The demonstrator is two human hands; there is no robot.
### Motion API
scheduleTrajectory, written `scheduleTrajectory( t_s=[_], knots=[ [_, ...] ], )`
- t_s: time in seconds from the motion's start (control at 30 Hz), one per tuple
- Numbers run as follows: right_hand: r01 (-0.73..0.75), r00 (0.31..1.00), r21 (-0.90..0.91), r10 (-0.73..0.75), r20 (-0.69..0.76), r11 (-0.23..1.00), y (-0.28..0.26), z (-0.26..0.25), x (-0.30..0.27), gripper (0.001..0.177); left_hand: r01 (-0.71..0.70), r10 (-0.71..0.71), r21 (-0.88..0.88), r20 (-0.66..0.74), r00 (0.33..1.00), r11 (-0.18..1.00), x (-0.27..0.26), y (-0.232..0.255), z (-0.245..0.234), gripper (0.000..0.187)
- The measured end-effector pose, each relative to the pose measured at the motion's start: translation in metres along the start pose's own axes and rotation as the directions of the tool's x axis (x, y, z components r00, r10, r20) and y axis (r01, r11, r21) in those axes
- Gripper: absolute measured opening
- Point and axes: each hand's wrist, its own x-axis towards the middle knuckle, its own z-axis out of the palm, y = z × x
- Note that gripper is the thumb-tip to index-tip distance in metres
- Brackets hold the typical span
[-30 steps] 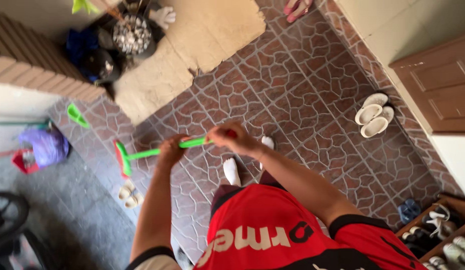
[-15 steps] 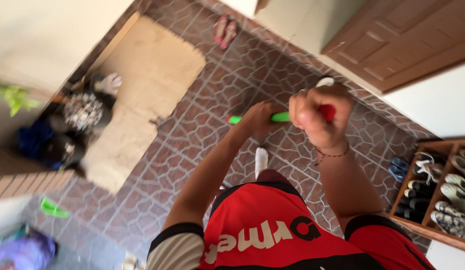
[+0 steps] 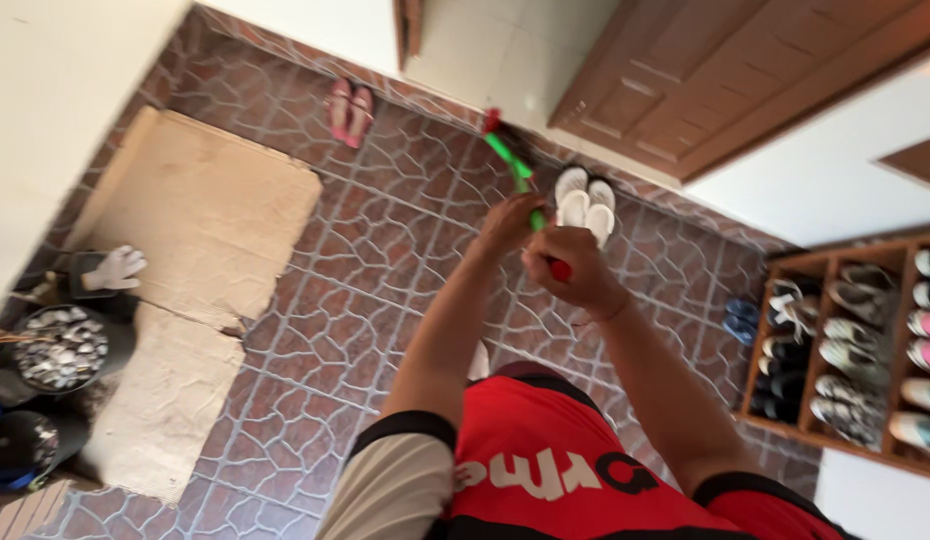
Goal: The person sweeps a tiled entryway and porch area using a broom, moving dirt and debris across the floor and around footwear stored nearby.
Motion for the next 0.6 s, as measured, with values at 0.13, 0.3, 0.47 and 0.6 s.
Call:
scheduleTrajectory(
  t_s=[0.13,0.3,0.47,0.6],
  knots=[
    [-0.174,0.977,0.099,0.185,-0.103,0.98,0.01,-0.007,0.005,0.019,-0.105,0.1,-0.032,-0.118,0.988,0.994,-0.022,-0.015,0.01,0.03],
    [-0.045,0.983,0.235,0.085,-0.165,0.971,-0.01,-0.001,0.044,0.021,0.344,-0.353,-0.177,-0.017,0.936,0.922,-0.058,0.012,-0.038,0.029],
    [0.149,0.978,0.324,-0.091,-0.188,0.934,-0.048,0.048,0.079,0.037,0.254,-0.258,-0.08,-0.045,0.965,0.964,-0.131,0.018,-0.103,0.026],
    [-0.008,0.992,0.502,0.069,-0.102,0.865,-0.098,0.074,0.061,0.043,0.192,-0.206,-0.12,-0.116,0.972,0.974,-0.214,0.031,-0.128,0.027]
  ],
)
